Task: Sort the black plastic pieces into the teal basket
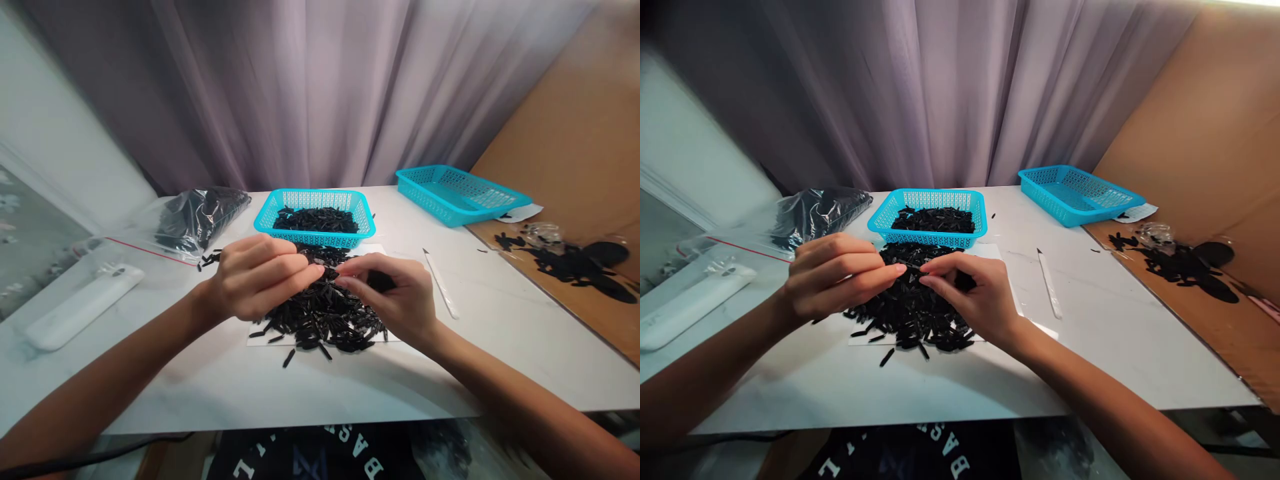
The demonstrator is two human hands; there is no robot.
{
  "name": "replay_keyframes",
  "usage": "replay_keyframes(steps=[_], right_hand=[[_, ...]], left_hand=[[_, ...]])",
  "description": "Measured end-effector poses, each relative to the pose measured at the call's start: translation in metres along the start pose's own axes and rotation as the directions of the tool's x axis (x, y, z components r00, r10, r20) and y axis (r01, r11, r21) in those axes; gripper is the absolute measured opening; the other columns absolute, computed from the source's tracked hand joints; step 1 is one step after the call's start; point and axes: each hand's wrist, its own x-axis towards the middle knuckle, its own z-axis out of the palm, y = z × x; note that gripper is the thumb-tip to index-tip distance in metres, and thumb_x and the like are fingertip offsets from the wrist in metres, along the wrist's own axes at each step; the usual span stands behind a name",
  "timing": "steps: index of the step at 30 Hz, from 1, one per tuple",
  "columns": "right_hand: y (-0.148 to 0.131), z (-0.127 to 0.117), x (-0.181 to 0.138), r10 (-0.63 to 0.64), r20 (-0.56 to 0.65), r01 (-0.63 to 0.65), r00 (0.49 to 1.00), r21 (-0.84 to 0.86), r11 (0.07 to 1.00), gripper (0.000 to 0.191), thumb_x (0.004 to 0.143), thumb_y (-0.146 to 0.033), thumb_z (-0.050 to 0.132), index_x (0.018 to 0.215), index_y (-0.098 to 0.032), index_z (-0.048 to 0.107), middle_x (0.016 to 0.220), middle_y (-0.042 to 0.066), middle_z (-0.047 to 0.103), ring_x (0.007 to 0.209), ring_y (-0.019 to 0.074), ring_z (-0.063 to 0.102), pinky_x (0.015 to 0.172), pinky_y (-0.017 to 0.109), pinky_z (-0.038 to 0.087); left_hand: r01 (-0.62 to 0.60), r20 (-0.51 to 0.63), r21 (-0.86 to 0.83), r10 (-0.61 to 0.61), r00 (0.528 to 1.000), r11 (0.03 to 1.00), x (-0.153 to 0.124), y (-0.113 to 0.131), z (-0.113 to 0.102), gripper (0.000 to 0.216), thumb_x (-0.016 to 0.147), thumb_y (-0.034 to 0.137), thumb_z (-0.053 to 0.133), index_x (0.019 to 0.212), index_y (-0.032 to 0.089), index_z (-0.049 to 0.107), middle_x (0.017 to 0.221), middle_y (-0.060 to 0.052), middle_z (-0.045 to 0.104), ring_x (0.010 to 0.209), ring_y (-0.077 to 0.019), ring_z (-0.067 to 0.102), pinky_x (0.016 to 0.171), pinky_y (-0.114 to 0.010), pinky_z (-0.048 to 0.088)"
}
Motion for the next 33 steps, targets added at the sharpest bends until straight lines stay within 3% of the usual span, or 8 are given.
replay_keyframes(steps=[7, 15, 19, 22, 24, 28, 31, 33], right_hand=[[0.001, 0.002, 0.001, 0.074, -0.002, -0.074, 0.997, 0.063, 0.995, 0.008, 0.078, -0.022, 0.081, 0.083, -0.022, 0.075, 0.066, -0.002, 0.070, 0.052, 0.0106, 0.058, 0.051, 0.025, 0.048], [0.010, 0.004, 0.001, 0.274, 0.190, -0.319, 0.943, 0.277, 0.906, 0.012, 0.084, -0.031, 0.076, 0.084, -0.019, 0.075, 0.067, -0.001, 0.070, 0.044, 0.0064, 0.047, 0.042, 0.021, 0.038], [0.028, -0.001, 0.020, 0.309, 0.083, -0.319, 0.947, 0.190, 0.928, 0.019, 0.081, -0.036, 0.076, 0.081, -0.017, 0.075, 0.065, 0.000, 0.068, 0.046, 0.0070, 0.045, 0.042, 0.022, 0.034], [0.059, -0.011, 0.063, 0.315, -0.026, -0.310, 0.949, 0.117, 0.944, 0.022, 0.079, -0.037, 0.076, 0.081, -0.015, 0.074, 0.063, 0.001, 0.066, 0.048, 0.0077, 0.042, 0.044, 0.023, 0.033], [0.082, -0.017, 0.097, 0.333, -0.063, -0.328, 0.941, 0.083, 0.941, 0.025, 0.078, -0.037, 0.077, 0.080, -0.013, 0.073, 0.060, 0.002, 0.063, 0.047, 0.0078, 0.039, 0.042, 0.023, 0.030], [0.104, -0.015, 0.133, 0.346, -0.048, -0.345, 0.937, 0.032, 0.938, 0.038, 0.088, -0.049, 0.064, 0.082, -0.012, 0.069, 0.061, 0.002, 0.060, 0.044, 0.0069, 0.034, 0.042, 0.024, 0.026], [0.093, 0.001, 0.113, 0.315, 0.099, -0.317, 0.944, -0.002, 0.949, 0.042, 0.094, -0.052, 0.053, 0.085, -0.014, 0.070, 0.066, 0.002, 0.062, 0.045, 0.0072, 0.036, 0.044, 0.025, 0.029], [0.081, 0.013, 0.087, 0.281, 0.239, -0.279, 0.929, -0.045, 0.959, 0.038, 0.093, -0.047, 0.058, 0.077, -0.016, 0.070, 0.063, 0.001, 0.062, 0.048, 0.0083, 0.041, 0.048, 0.025, 0.032]], left_hand=[[-0.050, 0.032, -0.018, 0.050, 0.998, 0.999, 0.001, 0.004, 0.003, 0.009, 0.089, 0.014, 0.065, 0.091, 0.022, 0.069, 0.079, 0.001, 0.073, 0.070, -0.0130, 0.068, 0.057, -0.026, 0.052], [-0.044, 0.055, -0.126, 0.051, 0.997, 0.991, -0.003, 0.009, 0.013, 0.008, 0.092, 0.012, 0.061, 0.093, 0.014, 0.069, 0.083, -0.003, 0.075, 0.076, -0.0158, 0.071, 0.061, -0.027, 0.053], [0.083, 0.101, -0.051, -0.077, 0.992, 0.995, -0.009, -0.006, 0.012, 0.010, 0.087, 0.013, 0.069, 0.096, 0.014, 0.067, 0.086, -0.003, 0.076, 0.081, -0.0173, 0.070, 0.073, -0.030, 0.057], [0.232, 0.098, 0.034, -0.234, 0.967, 0.972, -0.021, -0.027, 0.014, 0.002, 0.089, 0.016, 0.067, 0.090, 0.017, 0.068, 0.085, -0.001, 0.076, 0.080, -0.0164, 0.069, 0.078, -0.030, 0.056], [0.389, 0.218, 0.054, -0.391, 0.894, 0.920, -0.030, -0.037, 0.018, 0.012, 0.094, 0.024, 0.061, 0.091, 0.018, 0.071, 0.087, -0.002, 0.077, 0.083, -0.0178, 0.069, 0.080, -0.033, 0.055], [0.593, 0.562, 0.105, -0.539, 0.627, 0.798, -0.040, -0.040, 0.028, 0.036, 0.101, 0.039, 0.047, 0.091, 0.017, 0.073, 0.089, -0.007, 0.076, 0.089, -0.0247, 0.069, 0.079, -0.039, 0.052], [0.632, 0.662, 0.060, -0.504, 0.554, 0.773, -0.042, -0.036, 0.031, 0.043, 0.098, 0.054, 0.047, 0.107, 0.019, 0.071, 0.103, -0.008, 0.075, 0.099, -0.0250, 0.068, 0.084, -0.037, 0.052], [0.661, 0.730, 0.009, -0.456, 0.508, 0.750, -0.045, -0.035, 0.031, 0.056, 0.094, 0.064, 0.049, 0.127, 0.022, 0.062, 0.121, -0.007, 0.070, 0.110, -0.0245, 0.066, 0.090, -0.035, 0.051]])
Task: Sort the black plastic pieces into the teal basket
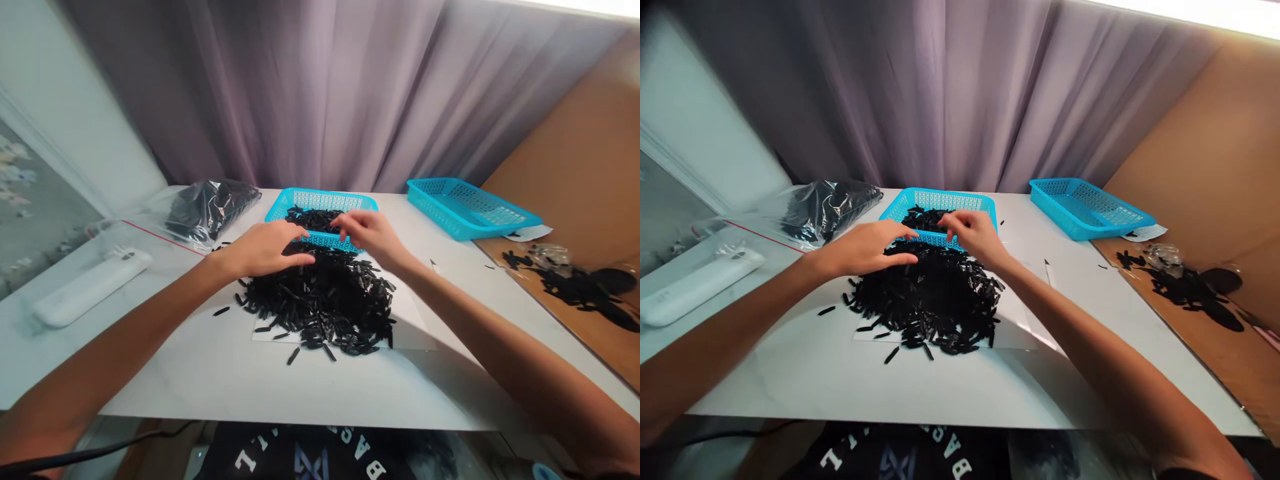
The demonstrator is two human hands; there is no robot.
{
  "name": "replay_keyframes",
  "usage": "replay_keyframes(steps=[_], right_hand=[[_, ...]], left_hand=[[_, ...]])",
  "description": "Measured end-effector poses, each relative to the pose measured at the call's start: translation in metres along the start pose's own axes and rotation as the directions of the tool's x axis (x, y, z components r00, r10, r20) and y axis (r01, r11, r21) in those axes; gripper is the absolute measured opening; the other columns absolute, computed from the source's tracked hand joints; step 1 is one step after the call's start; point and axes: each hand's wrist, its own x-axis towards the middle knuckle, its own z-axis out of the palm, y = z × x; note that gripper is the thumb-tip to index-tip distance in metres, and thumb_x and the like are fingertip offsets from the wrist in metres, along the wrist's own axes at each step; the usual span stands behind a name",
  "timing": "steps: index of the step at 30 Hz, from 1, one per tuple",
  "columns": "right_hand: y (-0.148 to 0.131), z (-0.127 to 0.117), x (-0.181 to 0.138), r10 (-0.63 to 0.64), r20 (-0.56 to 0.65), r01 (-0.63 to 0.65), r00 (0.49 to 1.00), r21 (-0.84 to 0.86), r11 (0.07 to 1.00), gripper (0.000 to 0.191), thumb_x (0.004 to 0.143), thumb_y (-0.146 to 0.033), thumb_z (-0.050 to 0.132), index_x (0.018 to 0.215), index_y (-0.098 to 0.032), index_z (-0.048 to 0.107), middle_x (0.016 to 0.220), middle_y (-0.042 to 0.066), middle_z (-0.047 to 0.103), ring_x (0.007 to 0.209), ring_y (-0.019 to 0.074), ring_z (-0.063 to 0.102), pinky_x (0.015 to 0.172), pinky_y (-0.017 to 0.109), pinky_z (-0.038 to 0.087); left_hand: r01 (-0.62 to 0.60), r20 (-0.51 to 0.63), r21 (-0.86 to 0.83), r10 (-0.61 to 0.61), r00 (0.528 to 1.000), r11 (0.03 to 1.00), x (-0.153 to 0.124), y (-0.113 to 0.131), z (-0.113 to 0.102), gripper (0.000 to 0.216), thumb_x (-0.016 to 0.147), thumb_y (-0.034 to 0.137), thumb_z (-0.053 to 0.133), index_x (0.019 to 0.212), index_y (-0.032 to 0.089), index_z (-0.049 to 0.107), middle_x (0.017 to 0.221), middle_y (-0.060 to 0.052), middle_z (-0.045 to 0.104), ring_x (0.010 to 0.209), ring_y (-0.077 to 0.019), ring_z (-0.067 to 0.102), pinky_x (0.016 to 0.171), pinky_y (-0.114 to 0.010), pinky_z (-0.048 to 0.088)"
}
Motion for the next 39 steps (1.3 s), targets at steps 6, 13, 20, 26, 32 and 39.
replay_keyframes(steps=[6, 13, 20, 26, 32, 39], right_hand=[[-0.001, 0.026, -0.046, -0.082, 0.241, 0.114, 0.967, -0.122, 0.986, 0.024, 0.096, -0.037, 0.057, 0.094, -0.018, 0.072, 0.077, 0.003, 0.070, 0.072, 0.0180, 0.061, 0.070, 0.033, 0.047], [-0.001, -0.005, -0.072, -0.126, 0.481, 0.284, 0.867, -0.270, 0.920, 0.061, 0.090, -0.056, 0.063, 0.142, -0.029, 0.049, 0.147, 0.011, 0.050, 0.138, 0.0316, 0.041, 0.113, 0.054, 0.036], [0.040, -0.045, -0.113, -0.032, 0.455, 0.278, 0.890, -0.486, 0.828, 0.109, 0.074, -0.077, 0.063, 0.159, -0.034, 0.010, 0.166, 0.014, 0.017, 0.151, 0.0418, 0.022, 0.116, 0.065, 0.029], [0.081, -0.040, -0.123, -0.100, 0.358, 0.303, 0.928, -0.572, 0.762, 0.103, 0.081, -0.079, 0.050, 0.161, -0.030, 0.008, 0.166, 0.018, 0.017, 0.148, 0.0482, 0.023, 0.112, 0.072, 0.029], [0.087, -0.031, -0.106, -0.127, 0.343, 0.305, 0.931, -0.536, 0.787, 0.089, 0.089, -0.069, 0.047, 0.160, -0.030, 0.010, 0.164, 0.017, 0.026, 0.147, 0.0446, 0.029, 0.115, 0.069, 0.027], [0.086, -0.028, -0.100, -0.045, 0.345, 0.212, 0.938, -0.465, 0.860, 0.081, 0.088, -0.060, 0.053, 0.158, -0.031, 0.024, 0.164, 0.009, 0.030, 0.146, 0.0408, 0.034, 0.116, 0.060, 0.034]], left_hand=[[0.045, 0.345, -0.199, 0.027, 0.938, 0.979, -0.004, -0.008, 0.023, 0.116, 0.065, 0.083, 0.065, 0.156, 0.022, 0.026, 0.161, -0.014, 0.032, 0.147, -0.0353, 0.033, 0.117, -0.045, 0.033], [0.058, 0.275, -0.306, 0.030, 0.961, 0.950, -0.032, -0.018, 0.026, 0.114, 0.073, 0.080, 0.063, 0.159, 0.022, 0.016, 0.165, -0.012, 0.022, 0.151, -0.0326, 0.025, 0.124, -0.047, 0.022], [0.198, 0.168, -0.210, -0.164, 0.972, 0.957, -0.111, -0.050, 0.024, 0.119, 0.071, 0.079, 0.066, 0.160, 0.028, 0.004, 0.169, -0.009, 0.004, 0.155, -0.0349, 0.011, 0.126, -0.049, 0.016], [0.567, 0.197, -0.183, -0.535, 0.822, 0.803, -0.123, -0.077, 0.042, 0.091, 0.094, 0.073, 0.033, 0.160, 0.022, -0.004, 0.168, -0.013, -0.003, 0.153, -0.0363, 0.017, 0.123, -0.055, 0.018], [0.550, 0.205, -0.233, -0.512, 0.834, 0.802, -0.106, -0.086, 0.051, 0.089, 0.091, 0.074, 0.039, 0.158, 0.020, 0.018, 0.168, -0.012, 0.009, 0.156, -0.0313, 0.005, 0.126, -0.051, 0.010], [0.427, 0.171, -0.327, -0.392, 0.904, 0.843, -0.111, -0.063, 0.032, 0.066, 0.098, 0.064, 0.036, 0.155, 0.034, 0.025, 0.164, 0.000, 0.028, 0.150, -0.0182, 0.030, 0.122, -0.033, 0.028]])
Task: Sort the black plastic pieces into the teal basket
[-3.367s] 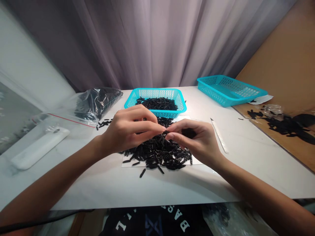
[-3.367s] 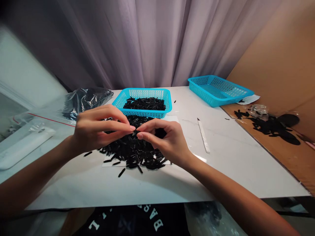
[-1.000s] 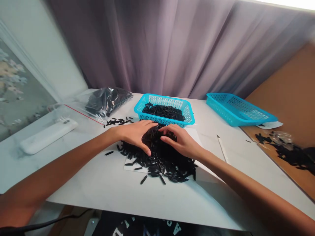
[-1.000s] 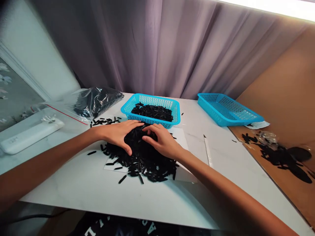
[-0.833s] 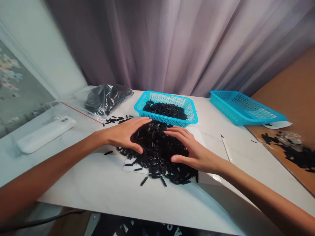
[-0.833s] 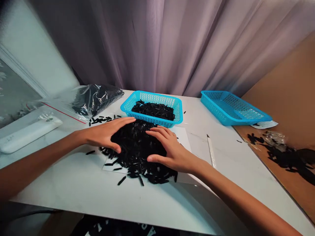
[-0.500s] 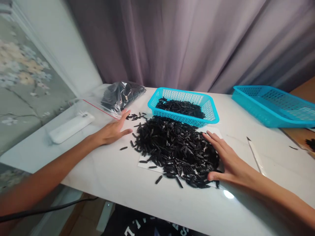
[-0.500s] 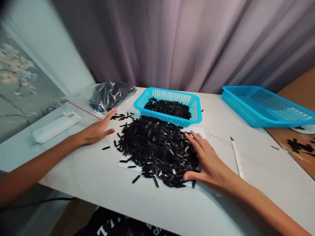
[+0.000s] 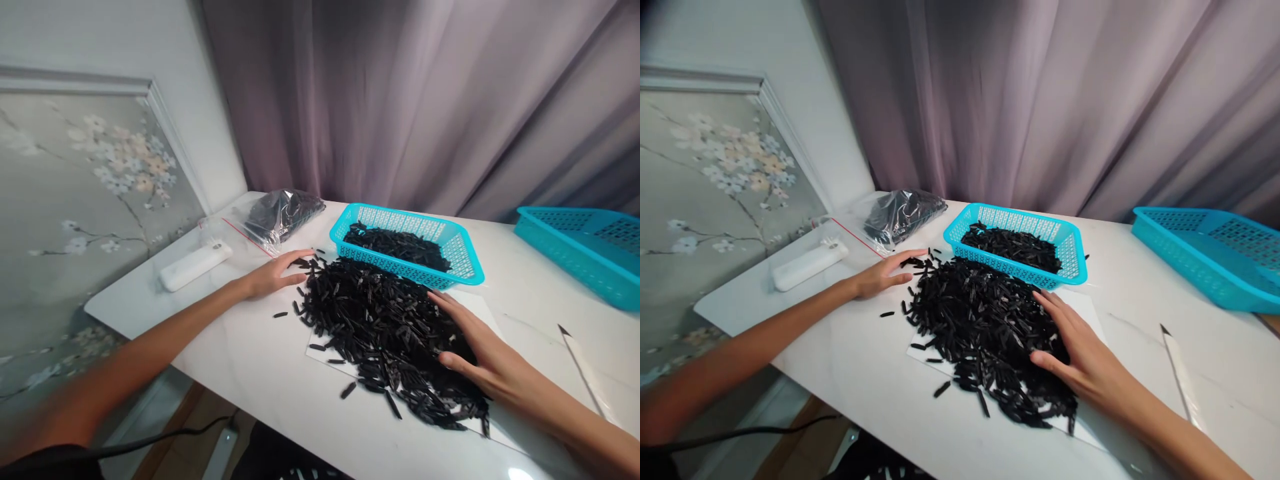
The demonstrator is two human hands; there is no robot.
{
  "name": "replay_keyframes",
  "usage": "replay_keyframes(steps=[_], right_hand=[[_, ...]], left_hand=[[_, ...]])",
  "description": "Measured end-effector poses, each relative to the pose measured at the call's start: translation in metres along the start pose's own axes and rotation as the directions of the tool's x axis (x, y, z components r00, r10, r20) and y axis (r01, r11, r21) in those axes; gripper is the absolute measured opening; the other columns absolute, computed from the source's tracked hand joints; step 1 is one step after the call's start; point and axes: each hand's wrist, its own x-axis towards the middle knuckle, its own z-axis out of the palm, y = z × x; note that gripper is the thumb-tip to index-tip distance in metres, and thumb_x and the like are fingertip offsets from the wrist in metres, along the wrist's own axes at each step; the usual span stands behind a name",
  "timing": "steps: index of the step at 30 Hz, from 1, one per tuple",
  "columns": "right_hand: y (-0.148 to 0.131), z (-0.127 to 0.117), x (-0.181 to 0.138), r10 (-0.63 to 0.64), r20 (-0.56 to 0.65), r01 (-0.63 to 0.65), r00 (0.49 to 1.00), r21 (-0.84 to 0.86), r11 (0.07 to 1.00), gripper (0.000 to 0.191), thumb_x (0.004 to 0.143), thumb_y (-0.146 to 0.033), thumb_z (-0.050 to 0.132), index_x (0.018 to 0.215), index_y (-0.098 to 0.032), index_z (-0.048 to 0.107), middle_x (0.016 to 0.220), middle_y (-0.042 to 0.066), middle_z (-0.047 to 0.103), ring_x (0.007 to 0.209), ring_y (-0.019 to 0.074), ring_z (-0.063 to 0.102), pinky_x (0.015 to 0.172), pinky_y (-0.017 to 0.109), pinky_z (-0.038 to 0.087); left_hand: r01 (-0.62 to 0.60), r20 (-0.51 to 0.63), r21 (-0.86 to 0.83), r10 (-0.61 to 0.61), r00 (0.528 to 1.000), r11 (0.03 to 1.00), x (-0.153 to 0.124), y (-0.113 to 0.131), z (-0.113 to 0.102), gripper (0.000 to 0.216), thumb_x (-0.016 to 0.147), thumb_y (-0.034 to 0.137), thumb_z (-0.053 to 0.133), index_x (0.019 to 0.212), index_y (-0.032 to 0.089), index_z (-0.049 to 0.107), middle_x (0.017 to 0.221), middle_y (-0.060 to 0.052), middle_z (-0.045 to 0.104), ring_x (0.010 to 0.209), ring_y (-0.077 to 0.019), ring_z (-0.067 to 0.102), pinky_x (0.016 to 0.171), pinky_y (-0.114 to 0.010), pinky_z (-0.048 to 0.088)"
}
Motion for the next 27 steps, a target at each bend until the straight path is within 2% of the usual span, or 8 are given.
replay_keyframes(steps=[4, 6, 11, 16, 19, 23, 25, 27], right_hand=[[-0.001, -0.003, 0.001, 0.034, 0.009, -0.034, 0.999, 0.054, 0.998, 0.077, 0.089, -0.058, 0.052, 0.157, -0.030, 0.027, 0.162, 0.008, 0.034, 0.145, 0.0406, 0.036, 0.117, 0.057, 0.033], [0.000, -0.003, 0.001, 0.032, -0.003, -0.031, 0.999, 0.070, 0.997, 0.075, 0.090, -0.056, 0.053, 0.156, -0.031, 0.028, 0.161, 0.007, 0.036, 0.144, 0.0407, 0.038, 0.118, 0.057, 0.033], [0.005, 0.002, -0.002, 0.013, -0.071, -0.006, 0.997, 0.095, 0.995, 0.066, 0.093, -0.053, 0.049, 0.154, -0.036, 0.029, 0.159, 0.005, 0.041, 0.141, 0.0406, 0.042, 0.113, 0.061, 0.039], [0.008, 0.004, -0.001, -0.020, -0.078, 0.026, 0.997, 0.072, 0.997, 0.061, 0.094, -0.052, 0.047, 0.151, -0.035, 0.035, 0.156, 0.008, 0.044, 0.138, 0.0415, 0.047, 0.112, 0.062, 0.040], [0.008, 0.005, 0.001, -0.029, -0.094, 0.035, 0.995, 0.059, 0.998, 0.057, 0.094, -0.053, 0.047, 0.148, -0.036, 0.039, 0.154, 0.008, 0.047, 0.137, 0.0406, 0.049, 0.112, 0.063, 0.041], [0.005, 0.008, 0.003, -0.008, -0.108, 0.014, 0.994, 0.052, 0.999, 0.055, 0.093, -0.055, 0.048, 0.145, -0.035, 0.046, 0.153, 0.008, 0.048, 0.137, 0.0393, 0.049, 0.112, 0.061, 0.041], [0.004, 0.009, 0.003, 0.007, -0.109, -0.002, 0.994, 0.047, 0.999, 0.055, 0.093, -0.057, 0.048, 0.143, -0.034, 0.048, 0.153, 0.008, 0.049, 0.137, 0.0391, 0.050, 0.112, 0.060, 0.042], [0.004, 0.010, 0.003, 0.017, -0.111, -0.012, 0.994, 0.045, 0.999, 0.055, 0.094, -0.057, 0.047, 0.144, -0.033, 0.048, 0.154, 0.008, 0.047, 0.137, 0.0383, 0.049, 0.113, 0.059, 0.042]], left_hand=[[0.079, -0.095, 0.048, -0.074, 0.993, 0.996, 0.005, -0.019, -0.002, 0.078, 0.096, 0.065, 0.039, 0.158, 0.022, 0.021, 0.168, -0.008, 0.013, 0.156, -0.0267, 0.010, 0.127, -0.044, 0.010], [0.108, -0.107, 0.068, -0.100, 0.989, 0.992, 0.006, -0.032, -0.006, 0.081, 0.095, 0.066, 0.041, 0.158, 0.021, 0.020, 0.168, -0.009, 0.012, 0.155, -0.0293, 0.010, 0.127, -0.047, 0.008], [0.138, -0.196, 0.092, -0.118, 0.973, 0.986, -0.005, -0.051, -0.028, 0.060, 0.104, 0.053, 0.029, 0.157, 0.024, 0.025, 0.165, -0.009, 0.025, 0.152, -0.0260, 0.025, 0.125, -0.049, 0.017], [0.122, -0.295, 0.116, -0.083, 0.952, 0.986, -0.014, -0.052, -0.040, 0.048, 0.100, 0.042, 0.051, 0.142, 0.018, 0.048, 0.149, -0.014, 0.047, 0.136, -0.0303, 0.047, 0.115, -0.058, 0.034], [0.100, -0.262, 0.118, -0.067, 0.963, 0.988, -0.008, -0.051, -0.033, 0.034, 0.097, 0.037, 0.059, 0.123, 0.015, 0.061, 0.131, -0.011, 0.060, 0.121, -0.0266, 0.058, 0.106, -0.053, 0.045], [0.120, -0.268, 0.073, -0.097, 0.959, 0.990, 0.009, -0.046, -0.014, 0.029, 0.097, 0.036, 0.058, 0.115, 0.014, 0.063, 0.116, -0.009, 0.065, 0.104, -0.0217, 0.065, 0.092, -0.044, 0.054], [0.114, -0.283, 0.048, -0.096, 0.954, 0.992, 0.017, -0.041, -0.004, 0.033, 0.098, 0.037, 0.057, 0.122, 0.014, 0.060, 0.121, -0.011, 0.063, 0.107, -0.0228, 0.064, 0.094, -0.045, 0.054], [0.090, -0.291, 0.042, -0.074, 0.954, 0.995, 0.024, -0.035, 0.004, 0.043, 0.097, 0.040, 0.057, 0.134, 0.017, 0.054, 0.139, -0.013, 0.054, 0.124, -0.0284, 0.056, 0.104, -0.053, 0.047]])
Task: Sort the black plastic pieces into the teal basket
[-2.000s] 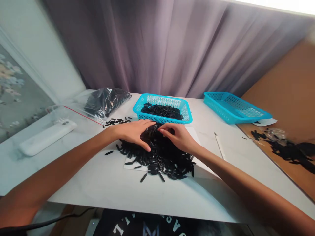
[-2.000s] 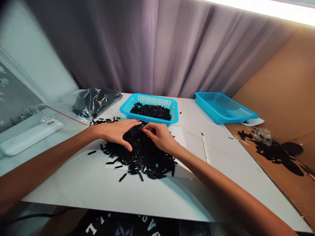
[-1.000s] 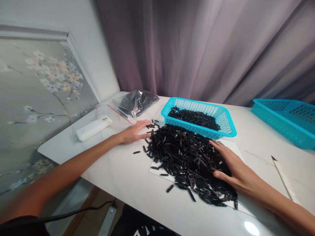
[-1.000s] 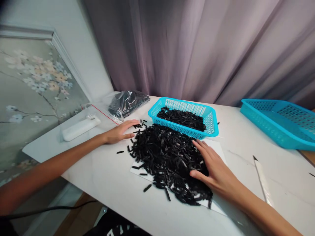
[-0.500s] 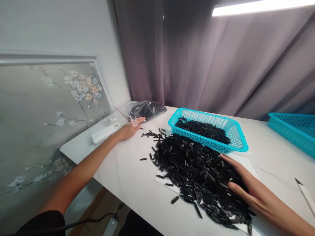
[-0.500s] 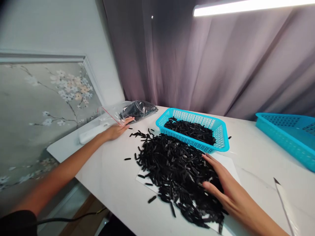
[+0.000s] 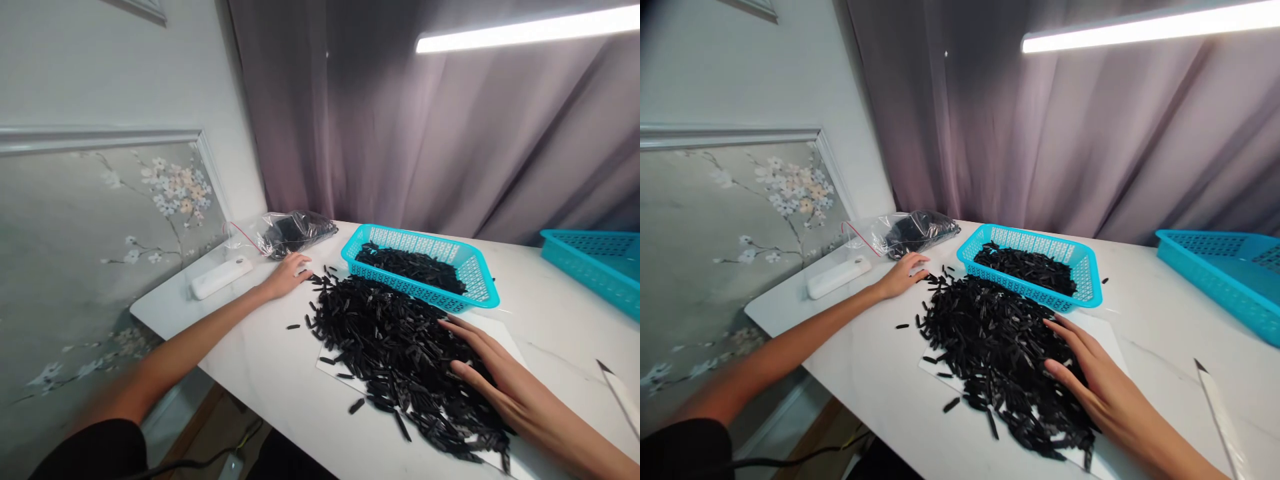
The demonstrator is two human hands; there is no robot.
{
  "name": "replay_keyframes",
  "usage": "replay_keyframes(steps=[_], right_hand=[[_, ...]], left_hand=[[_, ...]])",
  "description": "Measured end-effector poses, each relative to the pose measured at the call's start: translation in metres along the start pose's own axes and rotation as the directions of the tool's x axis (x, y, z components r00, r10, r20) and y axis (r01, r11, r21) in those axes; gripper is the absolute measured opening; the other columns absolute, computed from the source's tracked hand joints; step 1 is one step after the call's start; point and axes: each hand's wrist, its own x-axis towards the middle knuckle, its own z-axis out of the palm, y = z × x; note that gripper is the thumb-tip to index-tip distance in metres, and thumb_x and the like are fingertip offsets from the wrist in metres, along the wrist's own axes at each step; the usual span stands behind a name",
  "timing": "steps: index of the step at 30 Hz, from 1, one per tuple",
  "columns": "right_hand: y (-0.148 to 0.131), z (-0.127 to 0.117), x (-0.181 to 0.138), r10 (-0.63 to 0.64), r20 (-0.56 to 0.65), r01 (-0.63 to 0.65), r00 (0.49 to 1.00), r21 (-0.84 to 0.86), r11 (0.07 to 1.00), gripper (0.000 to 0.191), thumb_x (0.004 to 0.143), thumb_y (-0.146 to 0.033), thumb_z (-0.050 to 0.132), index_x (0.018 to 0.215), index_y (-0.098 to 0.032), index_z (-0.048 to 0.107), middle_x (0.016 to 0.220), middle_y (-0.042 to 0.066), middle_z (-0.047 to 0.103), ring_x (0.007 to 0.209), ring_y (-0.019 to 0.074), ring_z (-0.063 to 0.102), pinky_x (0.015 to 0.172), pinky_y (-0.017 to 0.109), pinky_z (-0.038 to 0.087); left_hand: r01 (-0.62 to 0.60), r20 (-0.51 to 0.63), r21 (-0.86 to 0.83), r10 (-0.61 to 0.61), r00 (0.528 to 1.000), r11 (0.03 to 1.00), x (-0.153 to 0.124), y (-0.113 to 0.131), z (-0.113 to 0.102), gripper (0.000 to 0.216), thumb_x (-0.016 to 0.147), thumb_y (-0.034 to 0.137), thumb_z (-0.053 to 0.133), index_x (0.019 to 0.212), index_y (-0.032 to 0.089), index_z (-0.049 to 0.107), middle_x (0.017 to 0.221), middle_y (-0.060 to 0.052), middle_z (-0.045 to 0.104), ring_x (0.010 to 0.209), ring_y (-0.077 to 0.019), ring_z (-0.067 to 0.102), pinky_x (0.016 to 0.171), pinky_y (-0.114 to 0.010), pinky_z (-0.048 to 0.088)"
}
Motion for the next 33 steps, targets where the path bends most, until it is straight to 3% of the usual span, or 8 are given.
replay_keyframes(steps=[3, 5, 10, 14, 18, 22, 27, 33], right_hand=[[0.000, 0.001, 0.000, 0.003, -0.008, -0.003, 1.000, -0.001, 1.000, 0.055, 0.095, -0.056, 0.046, 0.145, -0.035, 0.046, 0.156, 0.006, 0.045, 0.139, 0.0367, 0.048, 0.113, 0.057, 0.041], [-0.001, 0.000, 0.001, 0.007, 0.000, -0.007, 1.000, 0.000, 1.000, 0.054, 0.095, -0.056, 0.046, 0.145, -0.035, 0.046, 0.155, 0.006, 0.046, 0.139, 0.0360, 0.047, 0.113, 0.057, 0.041], [-0.016, -0.008, 0.006, 0.046, 0.034, -0.046, 0.998, 0.006, 0.999, 0.055, 0.094, -0.060, 0.045, 0.140, -0.032, 0.052, 0.150, 0.009, 0.051, 0.137, 0.0360, 0.051, 0.112, 0.057, 0.042], [-0.024, -0.014, 0.005, 0.057, 0.061, -0.059, 0.996, 0.029, 0.998, 0.055, 0.094, -0.061, 0.043, 0.140, -0.031, 0.052, 0.151, 0.010, 0.050, 0.138, 0.0349, 0.049, 0.114, 0.056, 0.040], [-0.019, -0.016, 0.001, 0.048, 0.098, -0.051, 0.994, 0.034, 0.998, 0.058, 0.095, -0.060, 0.045, 0.146, -0.032, 0.044, 0.157, 0.009, 0.043, 0.143, 0.0347, 0.043, 0.116, 0.056, 0.036], [-0.013, -0.011, -0.005, -0.033, 0.117, 0.029, 0.993, 0.034, 0.999, 0.087, 0.086, -0.066, 0.057, 0.157, -0.032, 0.021, 0.164, 0.012, 0.028, 0.148, 0.0390, 0.032, 0.116, 0.059, 0.033], [-0.028, -0.002, 0.000, -0.106, 0.095, 0.111, 0.990, -0.040, 0.993, 0.120, 0.067, -0.075, 0.073, 0.160, -0.030, 0.011, 0.167, 0.017, 0.017, 0.150, 0.0440, 0.021, 0.117, 0.064, 0.028], [-0.039, -0.012, 0.002, -0.087, 0.135, 0.091, 0.987, -0.030, 0.995, 0.113, 0.073, -0.075, 0.067, 0.160, -0.031, 0.011, 0.167, 0.018, 0.015, 0.151, 0.0441, 0.016, 0.116, 0.066, 0.027]], left_hand=[[-0.057, 0.061, -0.028, 0.059, 0.996, 0.998, 0.007, 0.011, 0.008, 0.059, 0.095, 0.047, 0.059, 0.145, 0.020, 0.044, 0.157, -0.014, 0.035, 0.144, -0.0355, 0.035, 0.117, -0.063, 0.028], [-0.103, 0.125, -0.072, 0.112, 0.986, 0.992, 0.012, 0.022, 0.013, 0.062, 0.094, 0.050, 0.059, 0.145, 0.019, 0.045, 0.158, -0.015, 0.034, 0.146, -0.0357, 0.031, 0.119, -0.063, 0.023], [-0.213, 0.206, -0.252, 0.268, 0.941, 0.944, 0.015, 0.060, 0.019, 0.051, 0.098, 0.054, 0.049, 0.137, 0.021, 0.056, 0.145, -0.011, 0.055, 0.134, -0.0265, 0.052, 0.115, -0.049, 0.037], [-0.203, 0.137, -0.312, 0.255, 0.957, 0.928, 0.013, 0.062, 0.008, 0.055, 0.100, 0.057, 0.036, 0.135, 0.021, 0.058, 0.141, -0.007, 0.060, 0.133, -0.0258, 0.053, 0.114, -0.040, 0.040], [-0.105, 0.128, -0.256, 0.141, 0.982, 0.961, 0.012, 0.036, -0.003, 0.069, 0.099, 0.062, 0.034, 0.151, 0.016, 0.036, 0.159, -0.016, 0.035, 0.148, -0.0298, 0.033, 0.121, -0.053, 0.024], [-0.107, 0.283, -0.193, 0.160, 0.946, 0.975, 0.002, 0.036, 0.005, 0.090, 0.083, 0.073, 0.058, 0.151, 0.019, 0.038, 0.164, -0.014, 0.023, 0.154, -0.0323, 0.016, 0.126, -0.051, 0.008], [-0.187, 0.352, -0.263, 0.274, 0.895, 0.947, -0.011, 0.073, 0.023, 0.096, 0.086, 0.078, 0.046, 0.159, 0.022, 0.017, 0.166, -0.009, 0.018, 0.154, -0.0274, 0.020, 0.127, -0.045, 0.017], [-0.164, 0.368, -0.303, 0.274, 0.889, 0.939, -0.009, 0.073, 0.001, 0.091, 0.091, 0.077, 0.034, 0.160, 0.025, 0.007, 0.168, -0.008, 0.007, 0.155, -0.0283, 0.014, 0.126, -0.048, 0.017]])
